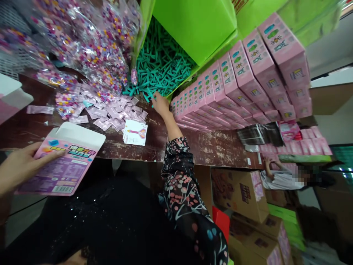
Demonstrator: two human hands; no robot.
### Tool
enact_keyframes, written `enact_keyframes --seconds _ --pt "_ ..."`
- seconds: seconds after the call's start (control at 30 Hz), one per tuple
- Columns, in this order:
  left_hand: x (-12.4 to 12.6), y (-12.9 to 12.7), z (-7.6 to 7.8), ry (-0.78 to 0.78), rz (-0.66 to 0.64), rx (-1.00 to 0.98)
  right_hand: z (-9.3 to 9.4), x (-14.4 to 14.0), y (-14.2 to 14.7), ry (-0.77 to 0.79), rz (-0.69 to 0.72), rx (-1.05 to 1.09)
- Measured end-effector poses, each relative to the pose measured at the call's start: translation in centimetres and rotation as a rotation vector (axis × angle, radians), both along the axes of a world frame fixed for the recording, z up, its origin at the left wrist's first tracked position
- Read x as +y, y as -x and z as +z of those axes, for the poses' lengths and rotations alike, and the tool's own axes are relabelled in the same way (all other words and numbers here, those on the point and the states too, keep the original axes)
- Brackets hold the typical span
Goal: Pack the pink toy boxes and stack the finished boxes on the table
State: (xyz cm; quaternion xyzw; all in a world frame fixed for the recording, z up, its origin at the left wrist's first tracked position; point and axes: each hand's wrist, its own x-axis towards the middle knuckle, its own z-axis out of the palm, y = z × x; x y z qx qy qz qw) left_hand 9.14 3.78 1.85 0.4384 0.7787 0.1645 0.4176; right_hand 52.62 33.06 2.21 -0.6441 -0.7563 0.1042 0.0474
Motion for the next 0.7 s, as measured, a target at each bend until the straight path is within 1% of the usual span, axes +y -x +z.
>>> enact_keyframes --seconds 0.13,0.17,0.2,0.23,0.33,0.4,0.5,0.57,0.6,0.63,0.7 --pt "0.1 -0.1 -0.3 0.001 0.013 0.018 -0.9 -1.5 1.0 0.292 0.003 0.506" --pt "0.1 -0.1 -0.3 0.005 0.016 0.008 -1.1 -1.7 1.5 0.331 -0.011 0.570" --pt "0.1 -0.1 -0.3 0.002 0.025 -0.007 -1.3 -1.7 2.1 0.338 -0.019 0.584" --pt "0.0 -0.1 -0.4 -0.008 0.036 -0.024 -1.5 -1.5 2.7 0.321 -0.012 0.544" --pt "-0.5 -0.2 -0.9 -0.050 0.082 -0.079 -1.8 -0.9 4.4 0.217 0.062 0.280" --pt "-1.2 -0.2 -1.4 -0.117 0.119 -0.130 -1.9 -0.6 5.1 0.197 0.101 0.174" --pt "-2.9 0.3 -2.0 -0.313 0.177 -0.206 -2.2 -0.6 5.5 0.243 0.120 0.177" --pt "-4.0 1.2 -2.0 -0.443 0.225 -0.231 -2.3 -0.8 5.4 0.249 0.123 0.202" --pt "-4.5 1.6 -1.9 -0.484 0.245 -0.242 -2.2 -0.9 5.4 0.245 0.126 0.214" --pt "-4.9 2.1 -1.7 -0.502 0.263 -0.249 -2.0 -1.1 5.3 0.245 0.137 0.224" --pt "-5.3 2.9 -1.2 -0.458 0.265 -0.255 -0.9 -1.3 5.2 0.253 0.176 0.237"
